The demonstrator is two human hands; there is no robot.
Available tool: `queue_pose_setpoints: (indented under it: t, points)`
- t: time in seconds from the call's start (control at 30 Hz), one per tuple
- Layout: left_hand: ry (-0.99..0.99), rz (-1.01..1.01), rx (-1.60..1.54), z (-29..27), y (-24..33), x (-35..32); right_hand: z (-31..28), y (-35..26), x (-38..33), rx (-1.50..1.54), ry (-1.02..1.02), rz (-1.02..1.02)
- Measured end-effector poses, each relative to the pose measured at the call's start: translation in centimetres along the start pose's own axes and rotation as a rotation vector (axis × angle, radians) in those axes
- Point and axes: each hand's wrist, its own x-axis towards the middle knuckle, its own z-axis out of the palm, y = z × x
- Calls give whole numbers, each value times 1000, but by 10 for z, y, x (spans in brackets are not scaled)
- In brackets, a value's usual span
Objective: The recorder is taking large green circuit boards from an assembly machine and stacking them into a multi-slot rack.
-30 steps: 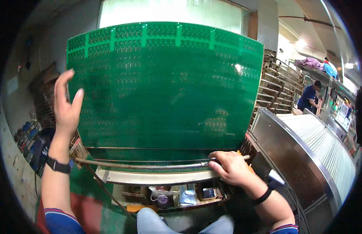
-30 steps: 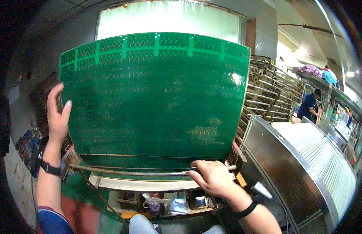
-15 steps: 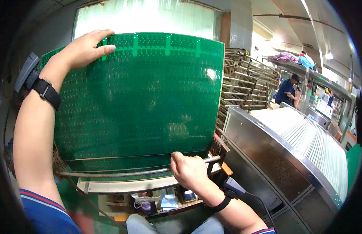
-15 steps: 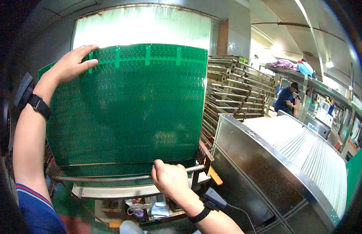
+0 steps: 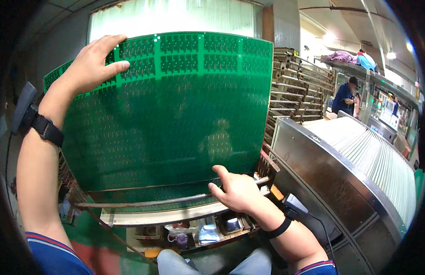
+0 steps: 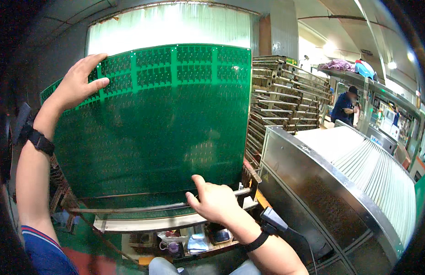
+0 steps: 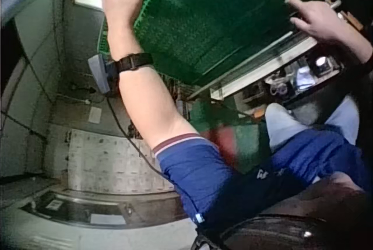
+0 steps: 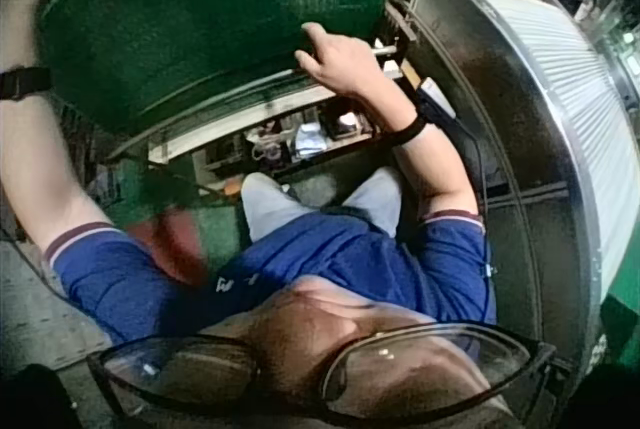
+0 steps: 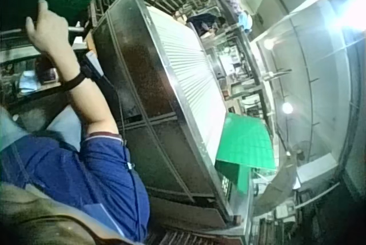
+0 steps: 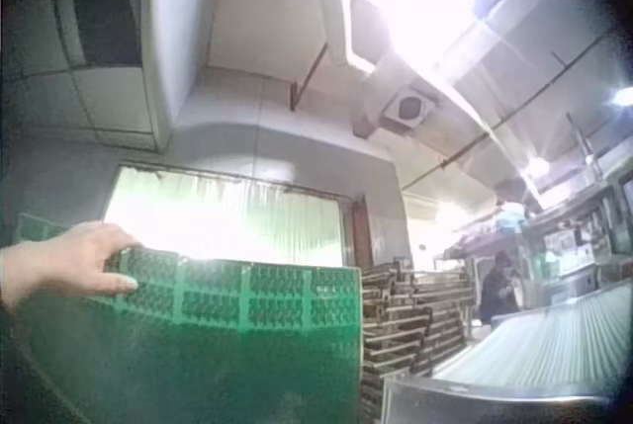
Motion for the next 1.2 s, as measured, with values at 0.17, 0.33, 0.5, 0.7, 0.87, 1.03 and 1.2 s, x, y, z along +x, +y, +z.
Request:
queue_pose_setpoints:
  t: [0.17,0.33,0.5,0.7,0.87,1.03,1.2]
  points:
    - [-57,-87,42,-5,12,-6,8,1,-5,-35,-39,-15]
    - [-118,-118,-34,-9,15,-2,6,7,-4,43,-93,-28]
    - [-63,-104,-56,-11,11,-5,-4,11,-6,202,-91,-67]
    - [-8,-125,129,1,15,-1,6,12,-16,114,36,-117]
    - [38,-109,193,-4,19,-6,5,20,-15,164,58,-182]
    - [-250,-286,-64,-16,16,13,8,20,-13,193,51,-204]
    - [-202,-238,-55,-5,11,18,6,20,-14,207,39,-155]
